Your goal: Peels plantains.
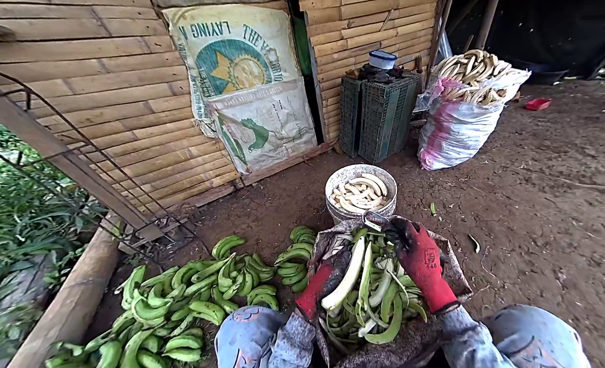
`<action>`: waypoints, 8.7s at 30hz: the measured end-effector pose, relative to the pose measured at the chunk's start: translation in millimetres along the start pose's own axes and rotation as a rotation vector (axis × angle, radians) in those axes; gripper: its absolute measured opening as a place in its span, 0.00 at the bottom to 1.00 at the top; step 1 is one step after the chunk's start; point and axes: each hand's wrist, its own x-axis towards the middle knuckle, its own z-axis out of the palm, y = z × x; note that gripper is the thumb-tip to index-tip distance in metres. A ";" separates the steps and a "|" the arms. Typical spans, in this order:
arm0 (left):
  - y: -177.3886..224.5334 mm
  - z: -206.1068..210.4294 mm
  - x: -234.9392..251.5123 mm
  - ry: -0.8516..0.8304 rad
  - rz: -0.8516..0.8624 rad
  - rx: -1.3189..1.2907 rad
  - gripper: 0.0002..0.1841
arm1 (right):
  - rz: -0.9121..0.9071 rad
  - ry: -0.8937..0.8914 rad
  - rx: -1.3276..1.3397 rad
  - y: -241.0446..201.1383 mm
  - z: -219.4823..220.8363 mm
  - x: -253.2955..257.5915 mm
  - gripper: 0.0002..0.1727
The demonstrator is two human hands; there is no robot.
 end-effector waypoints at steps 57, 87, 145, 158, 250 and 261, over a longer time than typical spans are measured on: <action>14.4 14.0 13.3 0.453 0.195 -0.069 0.23 | -0.448 0.039 0.053 -6.4 50.7 -36.0 0.21; 3.4 17.5 8.9 0.197 0.200 -0.420 0.21 | -0.095 -0.105 0.060 -9.9 41.3 -25.4 0.23; 66.3 -7.7 15.6 0.452 0.339 -0.374 0.26 | -0.264 -0.467 0.395 -34.5 -12.9 3.7 0.17; 15.6 30.9 5.1 0.327 0.145 -0.128 0.21 | -0.040 -0.235 -0.097 -19.7 10.4 18.0 0.25; 127.1 -15.0 79.8 0.508 0.466 0.746 0.42 | 0.113 -0.831 -0.132 5.2 -3.9 1.6 0.39; -27.3 58.5 -132.3 -0.425 -0.415 1.163 0.23 | -0.020 -0.936 -0.413 20.9 65.5 -37.7 0.31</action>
